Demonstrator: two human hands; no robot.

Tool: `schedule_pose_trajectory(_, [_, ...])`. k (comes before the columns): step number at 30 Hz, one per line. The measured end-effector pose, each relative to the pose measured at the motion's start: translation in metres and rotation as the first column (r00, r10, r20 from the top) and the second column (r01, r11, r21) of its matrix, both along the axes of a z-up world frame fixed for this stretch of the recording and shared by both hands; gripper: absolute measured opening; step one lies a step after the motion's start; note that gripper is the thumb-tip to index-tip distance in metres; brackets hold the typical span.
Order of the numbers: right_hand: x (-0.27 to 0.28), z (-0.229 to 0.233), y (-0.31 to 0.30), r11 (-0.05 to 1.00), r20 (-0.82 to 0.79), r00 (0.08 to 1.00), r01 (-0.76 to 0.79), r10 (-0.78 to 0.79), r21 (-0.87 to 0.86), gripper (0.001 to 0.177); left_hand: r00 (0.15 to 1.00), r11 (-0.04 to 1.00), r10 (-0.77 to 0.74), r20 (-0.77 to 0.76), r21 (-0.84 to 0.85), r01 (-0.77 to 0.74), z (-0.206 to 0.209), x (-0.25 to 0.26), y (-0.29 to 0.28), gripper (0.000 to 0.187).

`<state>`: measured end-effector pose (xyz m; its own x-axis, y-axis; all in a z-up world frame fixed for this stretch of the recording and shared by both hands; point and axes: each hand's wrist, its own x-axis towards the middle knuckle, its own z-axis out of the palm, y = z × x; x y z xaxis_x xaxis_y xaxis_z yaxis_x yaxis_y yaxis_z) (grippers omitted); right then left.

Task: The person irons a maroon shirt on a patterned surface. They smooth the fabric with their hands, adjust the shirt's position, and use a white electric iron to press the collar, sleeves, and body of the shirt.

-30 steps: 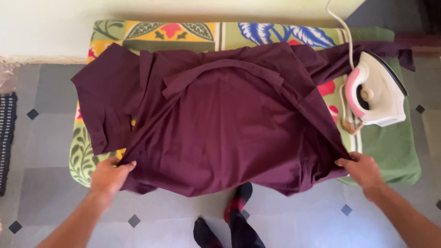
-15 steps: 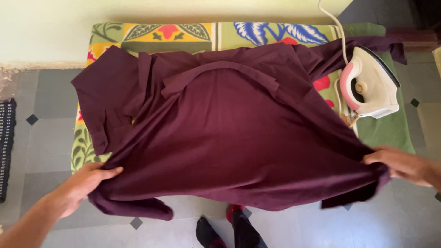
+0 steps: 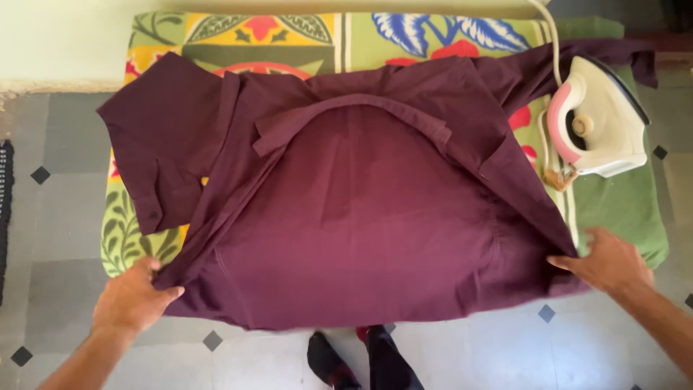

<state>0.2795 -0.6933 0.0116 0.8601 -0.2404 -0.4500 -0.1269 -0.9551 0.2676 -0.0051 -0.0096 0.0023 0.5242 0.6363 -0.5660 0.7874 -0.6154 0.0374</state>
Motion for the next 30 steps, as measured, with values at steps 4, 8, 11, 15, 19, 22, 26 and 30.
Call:
schedule_pose_trajectory(4, [-0.018,0.022,0.072,0.928,0.359,0.901,-0.324,0.244,0.183,0.081,0.973,0.991,-0.101,0.207,0.111,0.079,0.021,0.024,-0.037,0.059])
schedule_pose_trajectory(8, [-0.015,0.047,0.17,0.776,0.333,0.923,-0.349,0.191,0.524,0.036,0.892,0.963,-0.27,0.362,0.102,0.25,0.033,0.085,-0.093,0.025])
schedule_pose_trajectory(11, [-0.009,0.05,0.227,0.654,0.317,0.909,-0.415,0.271,0.632,0.036,0.592,0.842,-0.508,0.626,0.216,0.494,0.036,0.126,-0.13,0.036])
schedule_pose_trajectory(15, [0.001,0.02,0.274,0.46,0.466,0.812,-0.583,0.351,0.669,0.05,0.399,0.699,-0.655,0.642,0.311,0.644,0.01,0.18,-0.17,0.058])
schedule_pose_trajectory(19, [0.021,-0.023,0.27,0.58,0.523,0.778,-0.618,0.349,0.531,0.056,0.644,0.781,-0.62,0.448,0.273,0.562,-0.02,0.204,-0.165,0.075])
schedule_pose_trajectory(22, [0.041,-0.036,0.237,0.622,0.571,0.707,-0.68,0.417,0.387,0.058,0.731,0.802,-0.597,0.33,0.248,0.543,-0.026,0.19,-0.142,0.079])
schedule_pose_trajectory(26, [0.049,-0.039,0.222,0.592,0.593,0.624,-0.754,0.509,0.285,0.056,0.755,0.825,-0.564,0.334,0.271,0.497,-0.034,0.187,-0.133,0.081])
schedule_pose_trajectory(30, [0.036,-0.042,0.242,0.488,0.704,0.595,-0.78,0.387,0.391,0.05,0.726,0.854,-0.509,0.463,0.379,0.357,-0.045,0.198,-0.158,0.071])
